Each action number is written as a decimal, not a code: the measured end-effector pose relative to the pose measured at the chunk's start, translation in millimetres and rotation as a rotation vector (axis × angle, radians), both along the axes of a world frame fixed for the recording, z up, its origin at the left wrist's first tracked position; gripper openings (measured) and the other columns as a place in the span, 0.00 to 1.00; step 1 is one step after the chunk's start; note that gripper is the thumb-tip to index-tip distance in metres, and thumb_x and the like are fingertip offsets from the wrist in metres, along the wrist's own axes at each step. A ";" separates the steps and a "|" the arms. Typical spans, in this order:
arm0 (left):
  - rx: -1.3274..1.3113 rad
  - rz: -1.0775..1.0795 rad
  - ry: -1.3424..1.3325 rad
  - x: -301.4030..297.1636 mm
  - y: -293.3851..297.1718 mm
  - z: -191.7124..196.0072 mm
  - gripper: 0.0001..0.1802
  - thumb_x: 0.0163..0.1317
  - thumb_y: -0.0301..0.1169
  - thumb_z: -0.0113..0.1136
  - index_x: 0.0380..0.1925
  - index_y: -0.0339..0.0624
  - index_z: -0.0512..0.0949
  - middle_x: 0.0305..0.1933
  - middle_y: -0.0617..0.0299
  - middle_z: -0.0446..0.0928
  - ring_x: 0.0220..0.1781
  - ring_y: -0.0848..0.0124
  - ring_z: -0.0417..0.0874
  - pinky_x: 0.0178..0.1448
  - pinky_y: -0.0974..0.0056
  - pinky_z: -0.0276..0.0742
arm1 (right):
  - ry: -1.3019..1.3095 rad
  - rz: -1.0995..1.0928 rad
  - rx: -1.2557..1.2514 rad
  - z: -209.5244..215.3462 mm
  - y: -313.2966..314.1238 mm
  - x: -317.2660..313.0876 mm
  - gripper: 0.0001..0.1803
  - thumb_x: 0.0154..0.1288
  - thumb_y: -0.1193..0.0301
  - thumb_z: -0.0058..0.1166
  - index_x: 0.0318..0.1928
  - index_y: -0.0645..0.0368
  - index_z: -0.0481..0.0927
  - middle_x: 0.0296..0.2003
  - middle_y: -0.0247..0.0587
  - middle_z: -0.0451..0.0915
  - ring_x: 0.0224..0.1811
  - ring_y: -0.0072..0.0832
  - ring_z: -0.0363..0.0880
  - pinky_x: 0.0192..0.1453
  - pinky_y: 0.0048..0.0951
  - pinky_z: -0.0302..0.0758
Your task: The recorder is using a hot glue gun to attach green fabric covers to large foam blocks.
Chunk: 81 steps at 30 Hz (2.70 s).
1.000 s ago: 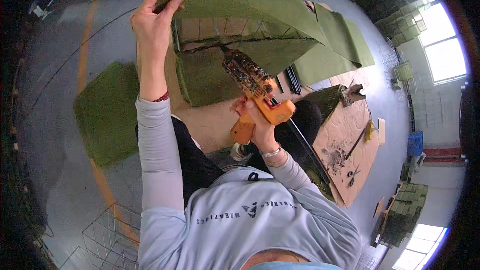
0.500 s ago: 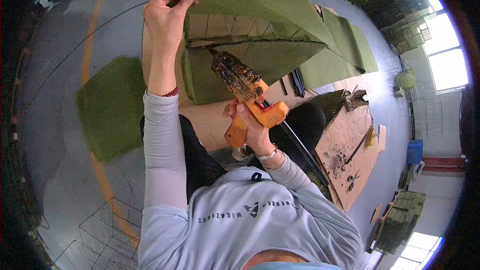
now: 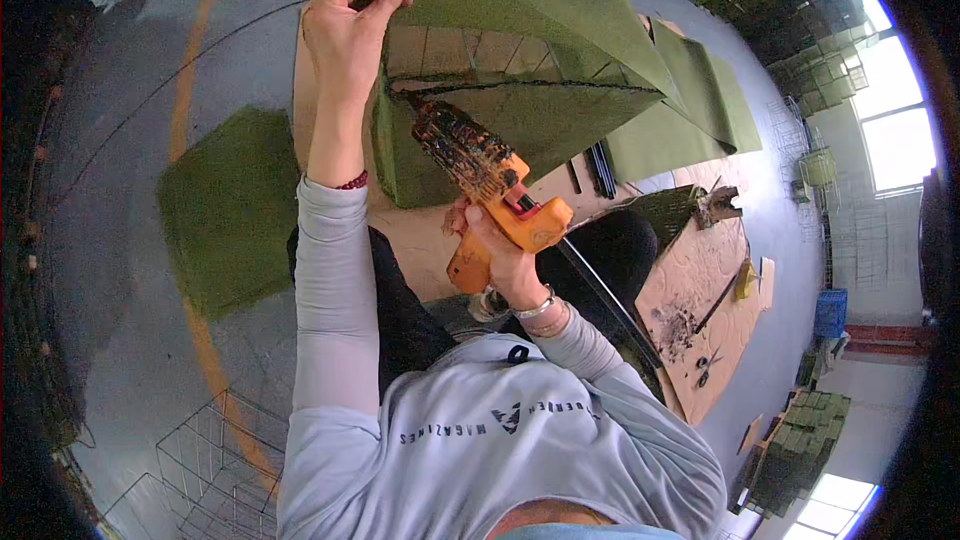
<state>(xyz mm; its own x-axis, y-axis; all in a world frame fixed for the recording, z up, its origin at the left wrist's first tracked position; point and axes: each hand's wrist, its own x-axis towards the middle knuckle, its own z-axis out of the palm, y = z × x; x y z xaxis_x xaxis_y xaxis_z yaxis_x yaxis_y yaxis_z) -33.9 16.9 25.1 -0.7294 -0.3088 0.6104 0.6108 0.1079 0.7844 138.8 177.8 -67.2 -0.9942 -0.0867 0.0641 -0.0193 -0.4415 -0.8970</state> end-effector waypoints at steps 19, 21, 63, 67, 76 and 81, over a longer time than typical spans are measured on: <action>0.015 -0.048 0.007 -4.6 1.1 -4.1 0.05 0.52 0.25 0.63 0.29 0.36 0.80 0.26 0.65 0.80 0.29 0.80 0.79 0.36 0.75 0.72 | -0.012 -0.058 0.045 0.1 -2.8 3.5 0.10 0.62 0.72 0.53 0.42 0.63 0.73 0.32 0.33 0.76 0.32 0.21 0.74 0.37 0.23 0.73; -0.012 -0.027 -0.007 -4.2 1.7 -3.1 0.05 0.52 0.25 0.63 0.29 0.36 0.80 0.26 0.65 0.80 0.29 0.80 0.79 0.36 0.75 0.72 | -0.039 -0.068 0.027 -0.5 0.4 4.1 0.09 0.62 0.73 0.53 0.42 0.63 0.73 0.32 0.33 0.76 0.32 0.21 0.74 0.37 0.24 0.73; -0.727 0.017 0.022 73.0 -20.6 -35.3 0.06 0.50 0.17 0.58 0.29 0.35 0.77 0.42 0.57 0.78 0.48 0.63 0.77 0.55 0.63 0.70 | 0.053 -1.333 -0.301 -125.0 554.7 75.0 0.21 0.54 0.57 0.61 0.44 0.51 0.71 0.35 0.29 0.74 0.35 0.27 0.76 0.37 0.36 0.78; -0.861 0.123 0.001 81.5 -38.9 -38.7 0.08 0.51 0.16 0.56 0.32 0.35 0.77 0.45 0.56 0.77 0.49 0.61 0.76 0.54 0.61 0.70 | 0.027 -1.410 -0.328 -139.4 550.4 45.5 0.21 0.53 0.58 0.62 0.44 0.51 0.71 0.35 0.29 0.74 0.34 0.27 0.76 0.37 0.35 0.78; -0.780 0.063 -0.007 77.4 -35.2 -57.6 0.10 0.53 0.16 0.54 0.36 0.35 0.78 0.47 0.55 0.76 0.51 0.61 0.75 0.53 0.62 0.71 | -0.115 -1.255 -0.407 -152.0 558.0 55.0 0.20 0.52 0.58 0.63 0.43 0.50 0.72 0.34 0.28 0.74 0.32 0.26 0.75 0.37 0.32 0.77; -0.818 0.108 -0.028 88.6 -40.8 -52.0 0.11 0.53 0.15 0.54 0.37 0.35 0.78 0.46 0.55 0.76 0.50 0.61 0.75 0.52 0.62 0.72 | -0.194 -1.079 -0.358 -172.4 554.8 33.6 0.19 0.55 0.54 0.60 0.43 0.50 0.74 0.32 0.27 0.74 0.31 0.26 0.74 0.39 0.31 0.75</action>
